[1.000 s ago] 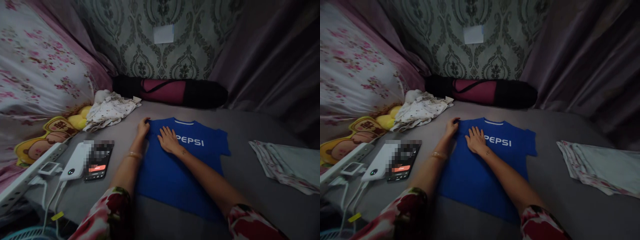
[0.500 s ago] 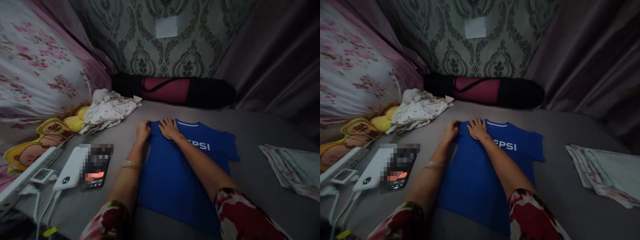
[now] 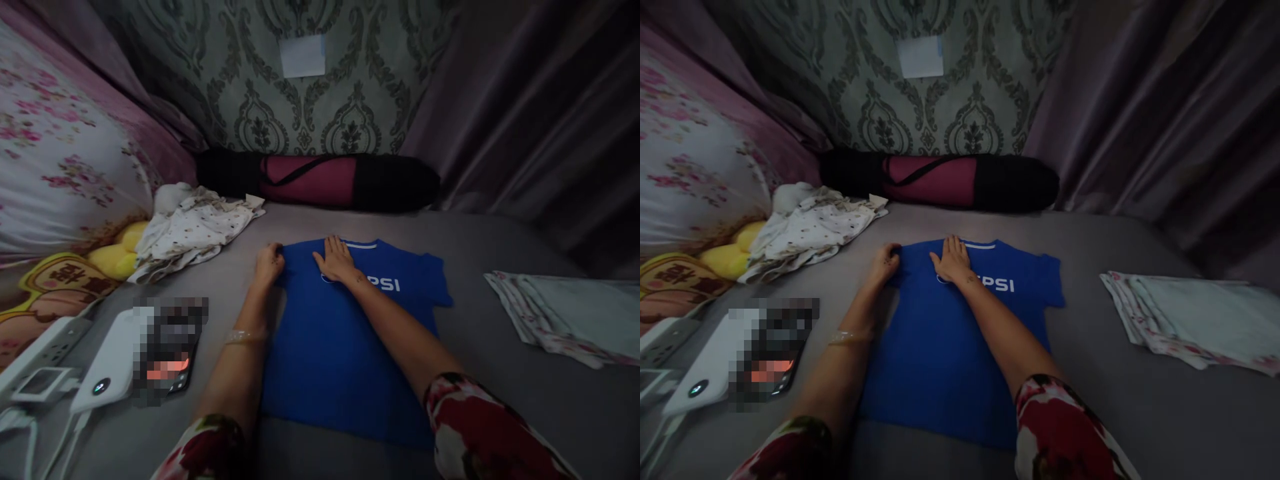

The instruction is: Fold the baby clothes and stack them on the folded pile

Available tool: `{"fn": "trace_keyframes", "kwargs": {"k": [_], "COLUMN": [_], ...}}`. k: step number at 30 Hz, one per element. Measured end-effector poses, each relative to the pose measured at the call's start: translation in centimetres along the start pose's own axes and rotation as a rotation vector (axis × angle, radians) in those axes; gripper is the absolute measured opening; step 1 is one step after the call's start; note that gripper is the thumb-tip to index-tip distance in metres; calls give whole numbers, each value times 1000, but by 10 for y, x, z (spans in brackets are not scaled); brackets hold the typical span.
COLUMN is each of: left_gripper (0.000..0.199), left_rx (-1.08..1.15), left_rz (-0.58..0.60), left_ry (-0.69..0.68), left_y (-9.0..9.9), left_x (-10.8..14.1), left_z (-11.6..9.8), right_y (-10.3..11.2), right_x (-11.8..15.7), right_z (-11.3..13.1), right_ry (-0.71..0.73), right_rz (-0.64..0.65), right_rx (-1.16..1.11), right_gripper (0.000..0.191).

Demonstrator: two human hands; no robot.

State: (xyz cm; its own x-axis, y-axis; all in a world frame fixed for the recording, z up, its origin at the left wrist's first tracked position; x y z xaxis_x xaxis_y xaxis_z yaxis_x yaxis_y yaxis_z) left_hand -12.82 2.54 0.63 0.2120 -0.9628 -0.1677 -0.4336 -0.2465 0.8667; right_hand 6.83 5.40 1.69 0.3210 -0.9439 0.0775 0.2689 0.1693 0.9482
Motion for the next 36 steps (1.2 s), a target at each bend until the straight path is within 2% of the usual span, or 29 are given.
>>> {"fn": "trace_keyframes", "kwargs": {"k": [4,6,9,12,14,16,18,21,28,32,36], "left_gripper": [42,43,44,55,75,96,108,116,116,115,115], "left_rx": [-104,-116,7,98,28,-82,-172,-232,-272,-268,-240], "left_rz": [15,71,287,550,730,847,879,889,928,922,899], "left_ry": [32,-29,-266,-508,-585,-557,-472,-410,-385,-392,-390], "left_y": [20,31,37,29,18,10,5,6,15,15,12], "left_x": [1,4,17,37,48,54,55,53,54,55,55], "left_z": [-9,-22,-53,-88,-105,-112,-111,-108,-115,-116,-114], "right_y": [23,32,43,51,53,52,48,40,31,38,38], "right_x": [28,50,80,92,91,86,80,67,35,33,37], "right_z": [-14,-29,-59,-91,-107,-117,-121,-119,-118,-119,-111], "right_ry": [29,-1,-115,-272,-349,-358,-322,-283,-304,-308,-233], "right_rz": [0,8,36,7,12,57,89,62,-89,-77,-120], "right_rx": [-55,-25,59,144,174,181,185,178,128,76,88], "right_gripper": [76,78,78,74,73,73,75,77,70,71,75]}}
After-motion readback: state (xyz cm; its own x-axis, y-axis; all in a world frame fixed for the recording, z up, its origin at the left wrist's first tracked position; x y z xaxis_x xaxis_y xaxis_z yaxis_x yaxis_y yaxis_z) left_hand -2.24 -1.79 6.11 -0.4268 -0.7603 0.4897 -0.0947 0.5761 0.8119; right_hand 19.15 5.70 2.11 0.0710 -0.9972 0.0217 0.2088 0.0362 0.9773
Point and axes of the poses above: each hand's wrist, its own x-axis away from the middle knuckle, its own y-axis out of the back of the hand, z = x × y, the point moved 1 cm from there along -x, towards the middle knuckle, and after that the axes turned 2 degrees about -y, right-handed, at the moved point
